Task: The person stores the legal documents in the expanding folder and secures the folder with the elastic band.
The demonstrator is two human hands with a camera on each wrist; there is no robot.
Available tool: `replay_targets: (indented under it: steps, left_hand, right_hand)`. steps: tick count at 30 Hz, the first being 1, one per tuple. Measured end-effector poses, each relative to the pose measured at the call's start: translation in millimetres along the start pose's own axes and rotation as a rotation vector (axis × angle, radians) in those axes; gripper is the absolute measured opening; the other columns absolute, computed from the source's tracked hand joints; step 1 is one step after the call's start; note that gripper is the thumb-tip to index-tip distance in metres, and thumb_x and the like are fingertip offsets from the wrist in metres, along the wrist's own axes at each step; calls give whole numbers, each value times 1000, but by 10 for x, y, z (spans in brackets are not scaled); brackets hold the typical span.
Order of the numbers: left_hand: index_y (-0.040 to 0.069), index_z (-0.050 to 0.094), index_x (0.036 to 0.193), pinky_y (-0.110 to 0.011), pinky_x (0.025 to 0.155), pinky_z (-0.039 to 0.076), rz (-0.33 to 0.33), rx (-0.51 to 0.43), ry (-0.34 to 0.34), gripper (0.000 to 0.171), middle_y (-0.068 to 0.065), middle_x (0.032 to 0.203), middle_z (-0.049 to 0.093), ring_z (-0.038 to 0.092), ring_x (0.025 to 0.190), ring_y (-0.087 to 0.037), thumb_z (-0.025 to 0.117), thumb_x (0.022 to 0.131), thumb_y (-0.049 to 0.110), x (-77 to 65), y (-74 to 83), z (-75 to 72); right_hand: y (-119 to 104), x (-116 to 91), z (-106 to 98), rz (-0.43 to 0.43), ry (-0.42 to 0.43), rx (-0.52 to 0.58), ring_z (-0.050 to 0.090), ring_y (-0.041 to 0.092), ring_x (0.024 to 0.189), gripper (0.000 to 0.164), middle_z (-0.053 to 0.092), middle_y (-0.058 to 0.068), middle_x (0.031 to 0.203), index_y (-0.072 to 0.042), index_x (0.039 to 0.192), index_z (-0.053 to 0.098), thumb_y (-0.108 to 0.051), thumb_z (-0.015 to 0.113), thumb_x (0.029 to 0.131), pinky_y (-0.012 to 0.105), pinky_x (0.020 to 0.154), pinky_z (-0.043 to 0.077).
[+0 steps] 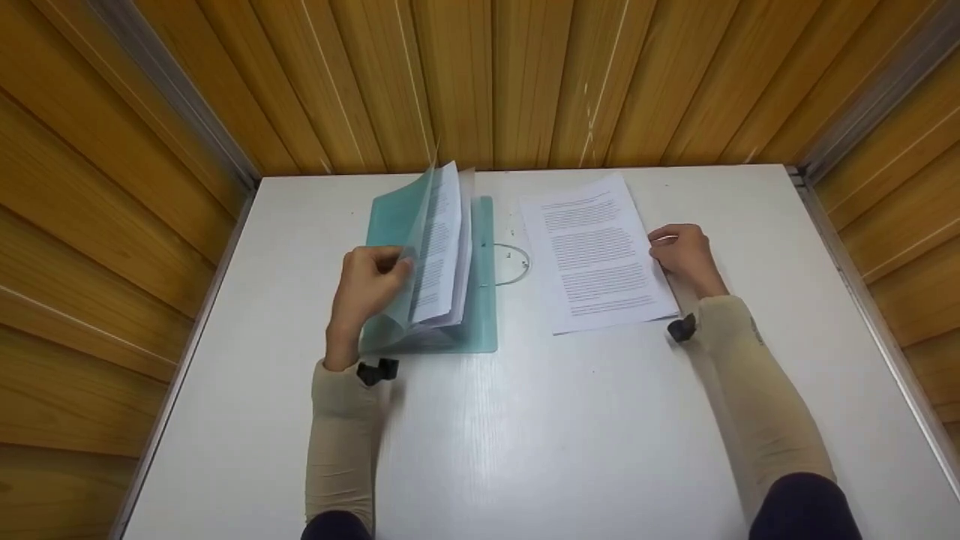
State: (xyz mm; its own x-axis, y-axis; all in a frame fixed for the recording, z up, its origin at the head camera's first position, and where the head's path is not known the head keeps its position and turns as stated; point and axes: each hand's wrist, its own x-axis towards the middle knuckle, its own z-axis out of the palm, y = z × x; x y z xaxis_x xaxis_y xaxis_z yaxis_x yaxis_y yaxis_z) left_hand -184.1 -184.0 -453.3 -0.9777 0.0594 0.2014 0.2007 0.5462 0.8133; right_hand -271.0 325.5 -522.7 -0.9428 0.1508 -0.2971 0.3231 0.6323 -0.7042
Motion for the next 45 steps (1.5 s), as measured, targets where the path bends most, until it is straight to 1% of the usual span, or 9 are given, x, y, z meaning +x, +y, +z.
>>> replay_targets:
  steps: [4, 11, 15, 18, 23, 26, 34, 37, 45]
  left_hand:
    - [-1, 81, 118, -28, 68, 53, -14, -5, -7, 27, -14, 103, 81, 67, 78, -21, 68, 97, 10, -7, -8, 2]
    - [-1, 81, 118, -29, 69, 53, -15, -3, -6, 27, -14, 103, 81, 67, 79, -21, 68, 97, 11, -11, -10, 1]
    - [-1, 81, 118, -30, 70, 54, -3, 3, -4, 27, -15, 104, 81, 68, 81, -22, 68, 97, 11, -10, -4, -4]
    - [-1, 81, 118, -31, 72, 55, 1, 0, -3, 27, -16, 106, 81, 71, 83, -23, 68, 97, 10, -8, -5, -6]
    - [-2, 80, 118, -30, 72, 55, 1, -11, -3, 28, -17, 106, 81, 73, 85, -24, 66, 97, 9, -6, -2, -4]
    - [-2, 81, 118, -30, 72, 55, 1, -6, 0, 27, -16, 105, 81, 71, 83, -23, 66, 97, 10, -3, -4, -2]
    - [-1, 80, 119, -33, 74, 55, -9, 0, -3, 28, -16, 105, 81, 70, 83, -22, 67, 97, 11, 2, 2, 2]
    - [-1, 80, 119, -33, 73, 55, -9, 4, -4, 28, -16, 105, 81, 69, 82, -23, 67, 98, 10, 5, 3, -2]
    - [-1, 80, 119, -34, 71, 54, -18, -4, -6, 27, -15, 103, 80, 65, 80, -23, 67, 98, 10, 3, 3, -8]
  right_hand:
    - [26, 14, -3, 33, -21, 20, 63, 25, 103, 40, 67, 24, 134, -2, 140, 65, -9, 60, 101, 29, 78, 51]
    - [57, 27, -35, 63, -73, 79, 59, 26, 111, 43, 63, 22, 142, -4, 145, 62, -12, 60, 103, 29, 86, 50]
    - [56, 2, -58, 80, -85, 137, 60, 24, 111, 43, 62, 21, 143, -5, 147, 60, -13, 59, 104, 30, 89, 52]
    - [62, -34, -71, 81, -89, 188, 63, 19, 107, 44, 64, 19, 140, -4, 148, 60, -11, 60, 104, 28, 89, 54]
    - [87, -74, -87, 80, -100, 280, 68, 12, 98, 45, 69, 11, 128, -3, 148, 59, -8, 63, 104, 23, 83, 56]
    - [93, -82, -87, 80, -100, 299, 68, 11, 98, 45, 70, 8, 126, -4, 148, 59, -8, 63, 104, 22, 82, 56]
    - [94, -90, -93, 97, -94, 298, 67, 14, 106, 47, 63, 16, 140, -6, 151, 57, -9, 63, 104, 23, 86, 56]
    - [98, -99, -104, 95, -92, 303, 67, 14, 105, 47, 64, 16, 140, -6, 151, 57, -10, 63, 104, 23, 87, 56]
    - [112, -131, -107, 84, -90, 335, 68, 13, 102, 48, 64, 14, 137, -6, 152, 57, -11, 63, 105, 21, 82, 56]
